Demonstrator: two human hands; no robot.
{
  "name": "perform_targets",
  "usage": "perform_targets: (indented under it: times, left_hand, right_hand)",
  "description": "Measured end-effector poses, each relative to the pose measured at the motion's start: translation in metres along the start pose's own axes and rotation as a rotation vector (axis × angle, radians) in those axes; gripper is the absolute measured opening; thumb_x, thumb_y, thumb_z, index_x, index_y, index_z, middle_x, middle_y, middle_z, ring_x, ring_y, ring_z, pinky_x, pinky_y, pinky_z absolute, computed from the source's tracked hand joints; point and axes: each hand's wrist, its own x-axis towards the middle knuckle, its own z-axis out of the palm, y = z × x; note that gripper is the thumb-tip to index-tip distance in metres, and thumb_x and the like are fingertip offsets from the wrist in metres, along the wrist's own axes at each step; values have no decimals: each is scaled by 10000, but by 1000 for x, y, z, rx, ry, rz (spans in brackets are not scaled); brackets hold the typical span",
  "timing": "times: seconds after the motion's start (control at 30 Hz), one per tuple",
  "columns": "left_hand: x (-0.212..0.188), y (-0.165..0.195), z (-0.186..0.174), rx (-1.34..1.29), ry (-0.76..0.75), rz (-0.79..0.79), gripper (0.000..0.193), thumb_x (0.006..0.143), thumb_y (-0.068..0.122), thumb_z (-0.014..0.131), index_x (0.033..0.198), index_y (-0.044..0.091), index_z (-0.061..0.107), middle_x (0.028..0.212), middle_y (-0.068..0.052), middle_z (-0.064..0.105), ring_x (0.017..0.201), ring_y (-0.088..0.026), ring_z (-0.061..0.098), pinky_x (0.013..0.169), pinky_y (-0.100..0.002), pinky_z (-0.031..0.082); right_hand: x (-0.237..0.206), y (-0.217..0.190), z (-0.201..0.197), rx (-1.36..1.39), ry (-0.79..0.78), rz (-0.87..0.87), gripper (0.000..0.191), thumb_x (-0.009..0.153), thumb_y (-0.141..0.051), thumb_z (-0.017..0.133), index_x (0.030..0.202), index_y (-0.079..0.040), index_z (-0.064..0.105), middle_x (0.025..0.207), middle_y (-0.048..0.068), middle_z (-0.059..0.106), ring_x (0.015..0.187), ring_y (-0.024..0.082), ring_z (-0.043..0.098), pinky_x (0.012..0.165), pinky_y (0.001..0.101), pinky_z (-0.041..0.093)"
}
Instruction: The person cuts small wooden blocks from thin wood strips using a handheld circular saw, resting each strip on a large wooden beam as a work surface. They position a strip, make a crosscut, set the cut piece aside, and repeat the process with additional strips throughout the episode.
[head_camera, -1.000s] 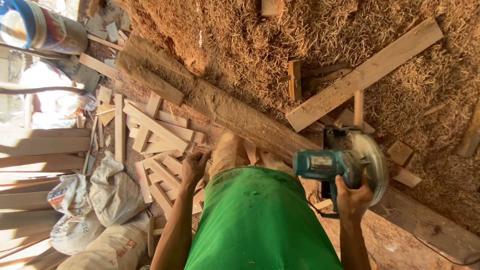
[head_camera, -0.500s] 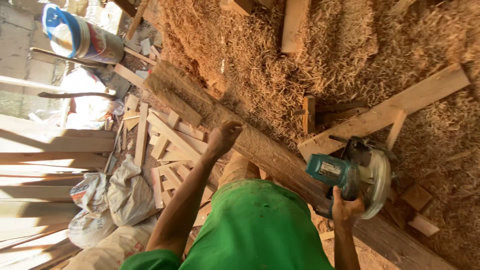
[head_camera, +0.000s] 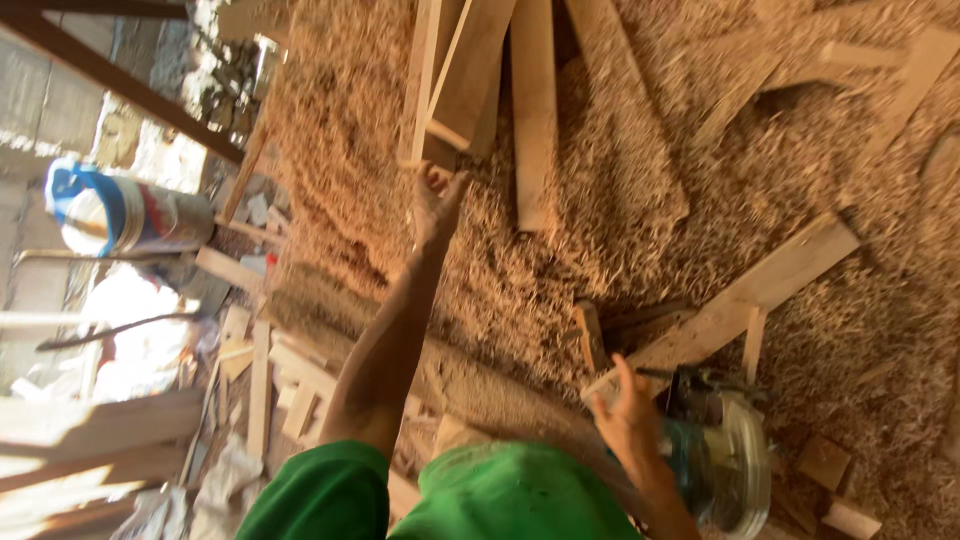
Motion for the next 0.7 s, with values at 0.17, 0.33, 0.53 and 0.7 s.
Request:
perform_targets:
  times: [0.17,0.33,0.53,0.7]
  left_hand:
    - [50,41,26,93,257,-463,937,800,437,847,1544,160,350,1369,-186,417,1234,-329,507,986,-459,536]
    - [50,29,36,371,400,-273,889,772,413,876,1528,268,431,1258,-128,407,1137,-255,470,901,-432,509]
    - [82,29,32,792,220,209,1047,709,546,910,1521,192,354,1214,-88,486,1123,-270,476,964,-453,432]
    - [101,49,31,1141,-102,418,1408,555,654,938,1586,83,168,1349,-214,525,1205,-354,507,977,-490,415]
  right_hand:
    - [78,-54,31,-150,63,-126,793,884,-267,761,1510,-112,300,1155,276,531,677,306,652,487,388,565]
    - [107,-62,22,-174,-38,80,671,938,-373,687,1446,-98,345,980,237,640,561,287,629,436,400,510]
    - [101,-51,25,-112,-244,206,804,939,-450,627,1554,-83,262,914,230,741,693,334,713,562,438,578]
    - [82,-36,29,-5,-47,-11,723,972,-445,622,1495,-33,339,1199,283,595,923,412,637,715,485,564]
